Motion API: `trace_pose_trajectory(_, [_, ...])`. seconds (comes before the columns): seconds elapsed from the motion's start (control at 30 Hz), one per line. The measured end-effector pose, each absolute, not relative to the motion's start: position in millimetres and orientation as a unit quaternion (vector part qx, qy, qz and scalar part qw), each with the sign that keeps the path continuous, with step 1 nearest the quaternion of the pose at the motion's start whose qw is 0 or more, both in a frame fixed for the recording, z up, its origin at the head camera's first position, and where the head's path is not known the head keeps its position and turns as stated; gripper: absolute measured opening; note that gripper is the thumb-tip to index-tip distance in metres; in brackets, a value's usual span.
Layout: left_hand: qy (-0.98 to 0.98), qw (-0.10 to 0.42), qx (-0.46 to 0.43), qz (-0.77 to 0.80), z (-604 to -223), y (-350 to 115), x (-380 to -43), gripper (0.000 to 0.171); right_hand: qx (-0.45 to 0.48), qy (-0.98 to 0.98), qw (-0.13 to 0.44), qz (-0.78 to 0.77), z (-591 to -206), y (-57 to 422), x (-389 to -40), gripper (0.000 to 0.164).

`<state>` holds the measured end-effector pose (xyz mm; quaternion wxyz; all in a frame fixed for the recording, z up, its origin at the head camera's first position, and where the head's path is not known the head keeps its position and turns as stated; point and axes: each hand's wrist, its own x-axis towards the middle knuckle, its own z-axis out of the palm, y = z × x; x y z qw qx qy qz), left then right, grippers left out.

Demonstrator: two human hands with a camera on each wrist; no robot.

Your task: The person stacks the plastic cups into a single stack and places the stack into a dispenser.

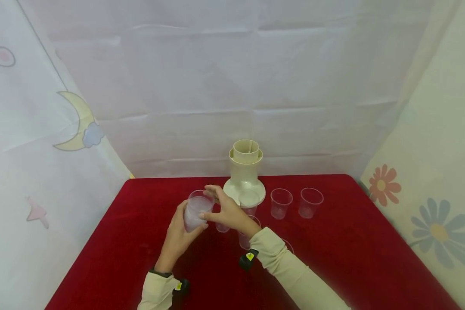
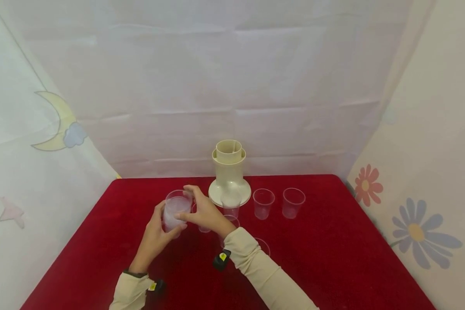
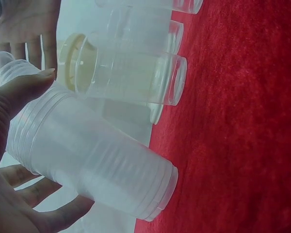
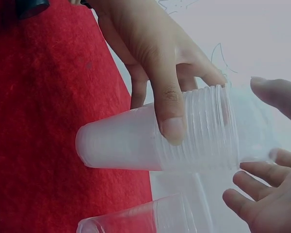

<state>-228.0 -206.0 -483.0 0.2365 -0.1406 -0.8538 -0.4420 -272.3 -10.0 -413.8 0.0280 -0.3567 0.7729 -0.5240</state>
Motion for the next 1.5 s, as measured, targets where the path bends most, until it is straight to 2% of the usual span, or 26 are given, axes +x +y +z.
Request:
trace_pose_trajectory(0.47, [-0.855, 0.222, -0.137, -0.448, -480.1, -205.4, -228.5, 0.087, -0.36, 0.781, 0.037, -0.51, -408.8, -5.6, -270.7, 0.076])
trace_pose_trajectory(0.9, [-0.854, 0.232, -0.14, -0.444, -481.3, -204.4, -229.0, 0.089, -0.373, 0.769, 0.017, -0.519, -400.7, 15.4, -271.0, 0.076])
trace_pose_trajectory(1.5, [-0.857, 0.229, -0.12, -0.447, -483.0, -202.8, -227.7, 0.09, -0.37, 0.763, 0.02, -0.53, -398.0, 32.3, -270.5, 0.085])
